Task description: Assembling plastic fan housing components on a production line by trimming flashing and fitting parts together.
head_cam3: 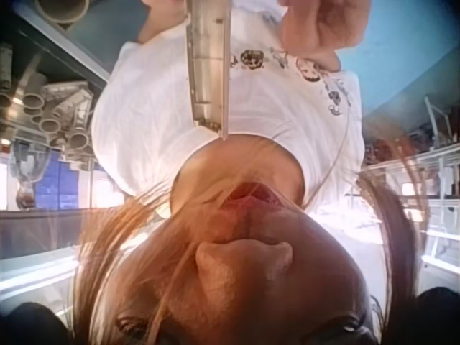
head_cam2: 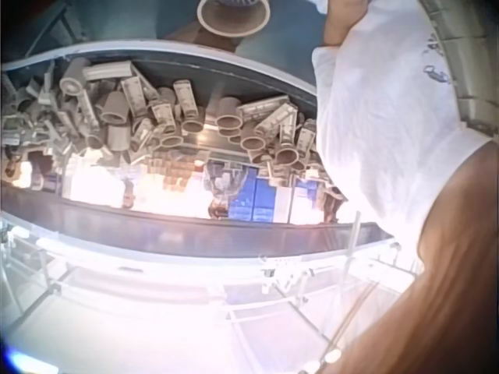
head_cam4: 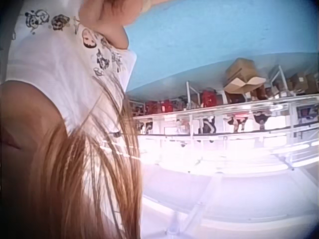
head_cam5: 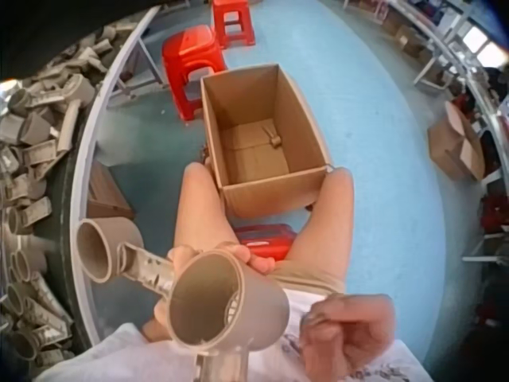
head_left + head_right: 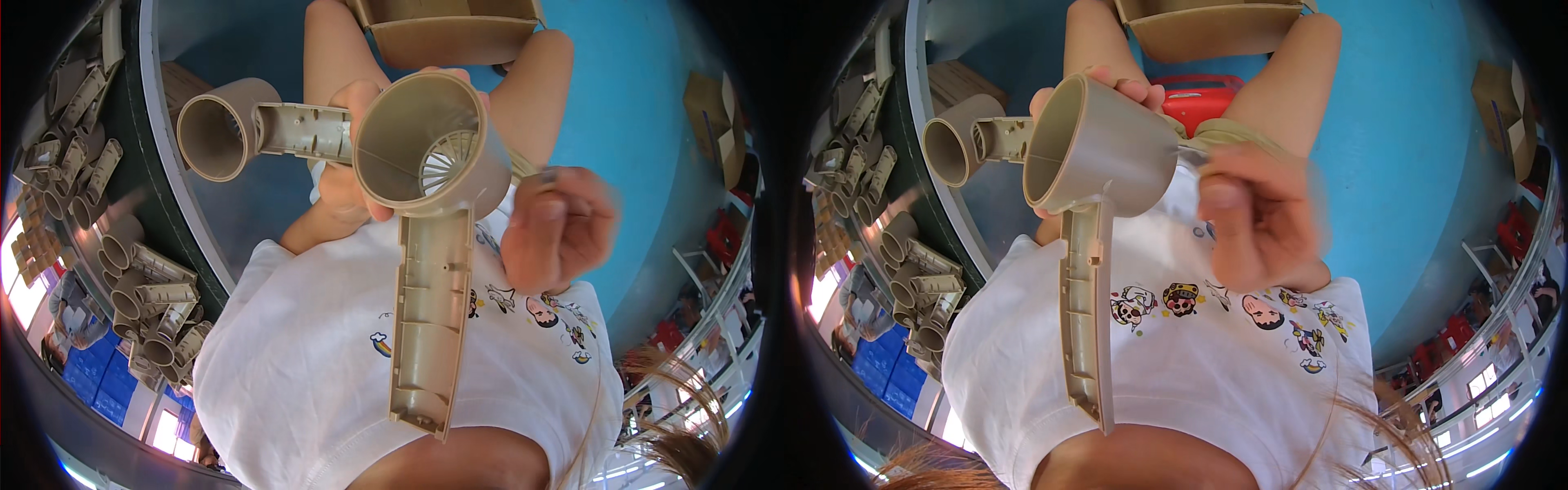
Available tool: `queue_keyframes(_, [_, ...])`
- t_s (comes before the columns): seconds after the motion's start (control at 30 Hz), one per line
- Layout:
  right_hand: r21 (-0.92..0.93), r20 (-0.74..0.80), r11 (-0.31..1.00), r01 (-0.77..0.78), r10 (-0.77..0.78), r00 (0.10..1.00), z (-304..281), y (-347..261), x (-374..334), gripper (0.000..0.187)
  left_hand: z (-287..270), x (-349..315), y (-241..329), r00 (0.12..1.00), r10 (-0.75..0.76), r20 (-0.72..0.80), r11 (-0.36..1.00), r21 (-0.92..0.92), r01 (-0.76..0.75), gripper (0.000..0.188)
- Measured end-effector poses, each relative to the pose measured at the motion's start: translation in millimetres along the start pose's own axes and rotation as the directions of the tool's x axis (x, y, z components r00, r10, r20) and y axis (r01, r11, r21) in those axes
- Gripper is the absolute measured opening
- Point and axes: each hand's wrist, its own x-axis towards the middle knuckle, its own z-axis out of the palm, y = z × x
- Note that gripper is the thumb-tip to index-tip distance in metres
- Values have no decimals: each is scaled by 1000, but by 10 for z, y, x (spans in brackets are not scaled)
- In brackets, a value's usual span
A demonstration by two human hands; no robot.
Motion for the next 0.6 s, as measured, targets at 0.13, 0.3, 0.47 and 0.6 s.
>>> queue_keyframes(0.13, [161,-265,987,2,41,963,14,-1,-9,23,-37,-125,40,998,-49,-49,997,50,52,61])
queue_keyframes(0.3, [714,414,673,-194,-183,891,-101,152,164,39,-18,-233,55,980,-55,-192,993,88,72,59])
queue_keyframes(0.47, [756,521,578,-306,-248,817,-73,233,222,48,10,-213,23,980,-23,-199,993,110,46,58])
queue_keyframes(0.6, [553,177,727,-406,374,910,21,-63,91,69,123,33,91,984,-50,-171,991,113,70,57])
